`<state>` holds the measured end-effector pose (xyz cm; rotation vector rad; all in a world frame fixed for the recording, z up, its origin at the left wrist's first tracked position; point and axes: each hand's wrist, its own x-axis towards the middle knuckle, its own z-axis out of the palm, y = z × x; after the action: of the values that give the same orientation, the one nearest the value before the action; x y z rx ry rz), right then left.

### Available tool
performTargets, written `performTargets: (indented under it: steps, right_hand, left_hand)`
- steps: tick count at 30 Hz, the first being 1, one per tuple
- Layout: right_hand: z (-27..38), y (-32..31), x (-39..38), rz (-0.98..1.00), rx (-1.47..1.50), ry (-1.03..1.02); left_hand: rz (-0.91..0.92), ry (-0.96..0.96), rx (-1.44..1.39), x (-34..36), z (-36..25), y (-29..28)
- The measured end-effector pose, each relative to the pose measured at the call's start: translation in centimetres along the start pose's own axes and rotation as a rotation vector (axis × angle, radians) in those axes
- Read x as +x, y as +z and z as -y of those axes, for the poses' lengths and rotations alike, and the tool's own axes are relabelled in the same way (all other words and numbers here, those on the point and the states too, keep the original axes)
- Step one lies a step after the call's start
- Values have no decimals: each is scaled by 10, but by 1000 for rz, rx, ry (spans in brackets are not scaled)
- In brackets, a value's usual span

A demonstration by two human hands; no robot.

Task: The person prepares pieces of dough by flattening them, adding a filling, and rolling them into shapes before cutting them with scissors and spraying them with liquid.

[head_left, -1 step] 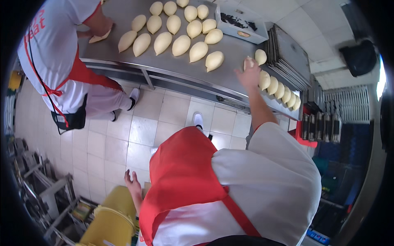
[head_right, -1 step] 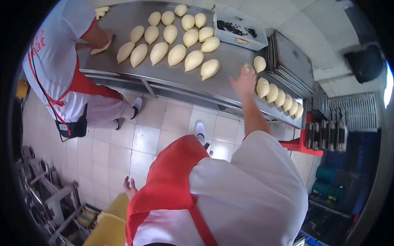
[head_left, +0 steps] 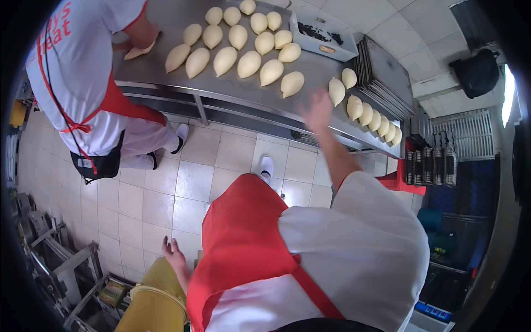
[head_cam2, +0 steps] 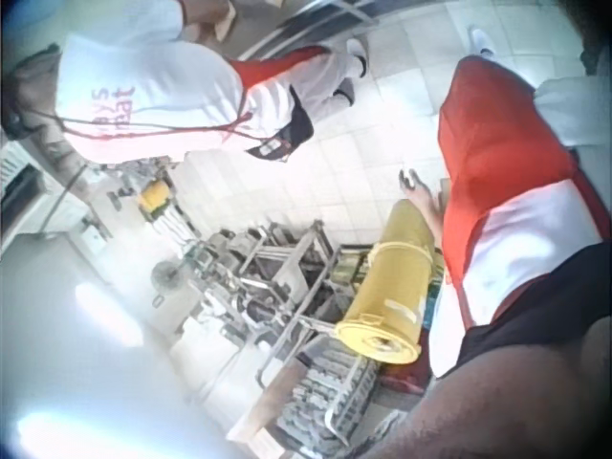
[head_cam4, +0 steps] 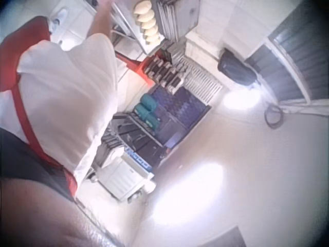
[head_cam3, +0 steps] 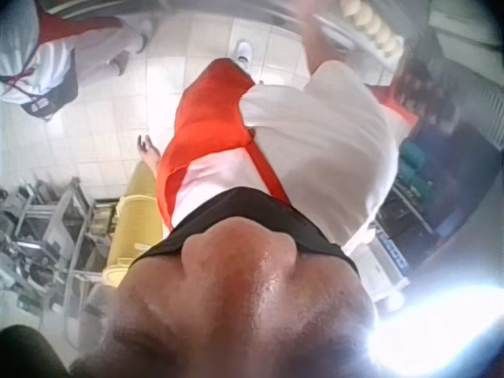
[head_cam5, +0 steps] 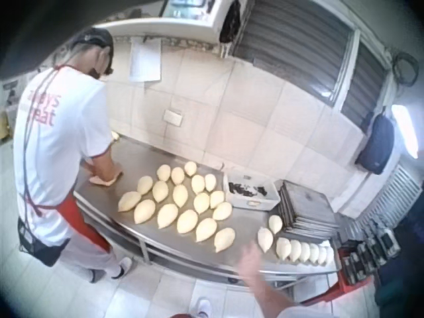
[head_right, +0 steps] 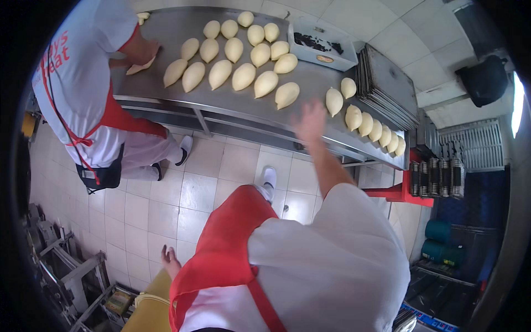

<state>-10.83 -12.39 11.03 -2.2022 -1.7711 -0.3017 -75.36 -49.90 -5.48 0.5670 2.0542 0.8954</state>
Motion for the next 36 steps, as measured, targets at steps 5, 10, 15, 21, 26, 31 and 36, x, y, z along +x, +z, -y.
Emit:
performTargets:
  steps: [5, 10, 15, 21, 26, 31, 36]
  right_hand:
    - [244, 12, -161, 525, 666, -364]
    - [490, -68, -178, 1136, 965, -830]
    - [709, -83, -178, 1504, 1279, -964]
    - [989, -89, -175, 1382, 1345, -1142]
    - [1151, -56, -153, 1543, 1459, -852]
    - [1339, 60, -132, 1383, 1028, -1005]
    - [1431, 263, -101, 1272, 256, -1262]
  left_hand:
    - [-61, 167, -160, 69, -87, -125]
    - [-167, 420, -196, 193, -173, -247]
    - [-247, 351, 18, 328, -173, -345]
    - [-145, -192, 301, 344, -3, -480]
    - [-302, -725, -40, 310, 100, -552]
    - [-353, -1064, -266, 390, 126, -598]
    - [-295, -1007, -342, 585, 95, -719]
